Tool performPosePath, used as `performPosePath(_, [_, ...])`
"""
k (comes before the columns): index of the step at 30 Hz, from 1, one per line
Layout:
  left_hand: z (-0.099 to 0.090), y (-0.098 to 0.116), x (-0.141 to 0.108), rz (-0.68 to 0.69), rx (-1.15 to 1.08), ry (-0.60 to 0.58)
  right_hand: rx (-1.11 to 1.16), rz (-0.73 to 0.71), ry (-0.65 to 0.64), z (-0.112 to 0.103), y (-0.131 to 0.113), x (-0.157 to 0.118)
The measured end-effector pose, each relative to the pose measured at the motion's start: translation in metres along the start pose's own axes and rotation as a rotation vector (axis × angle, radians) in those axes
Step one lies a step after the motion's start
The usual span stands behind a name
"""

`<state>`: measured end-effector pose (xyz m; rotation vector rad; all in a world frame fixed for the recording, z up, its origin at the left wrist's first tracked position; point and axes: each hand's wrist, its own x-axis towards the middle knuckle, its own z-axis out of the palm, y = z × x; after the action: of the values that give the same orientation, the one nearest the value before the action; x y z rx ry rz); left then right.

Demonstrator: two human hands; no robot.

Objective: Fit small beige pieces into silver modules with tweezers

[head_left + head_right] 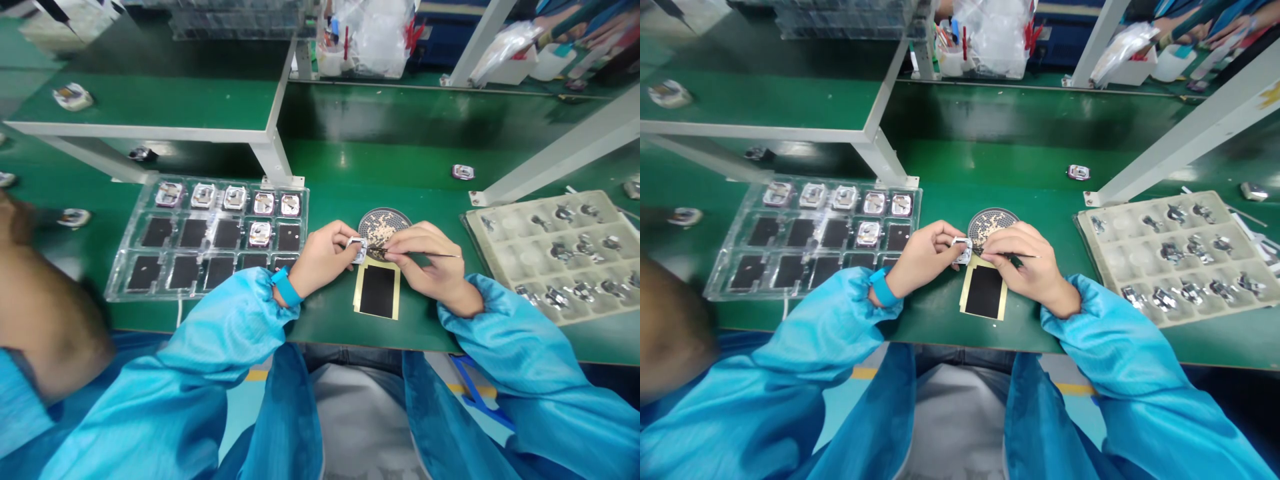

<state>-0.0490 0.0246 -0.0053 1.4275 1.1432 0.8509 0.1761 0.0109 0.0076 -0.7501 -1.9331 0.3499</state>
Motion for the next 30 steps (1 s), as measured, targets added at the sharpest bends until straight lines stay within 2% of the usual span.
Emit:
performPosePath(9, [0.0009, -0.0037, -0.0001, 0.052, 0.054, 0.022, 0.013, -0.008, 0.016, -0.0002, -0.0007, 0.0031])
performPosePath(30, [0.0007, -0.0026, -0.0015, 0.058, 0.08, 0.005, -0.008, -0.007, -0.003, 0.0012, 0.0001, 0.0021])
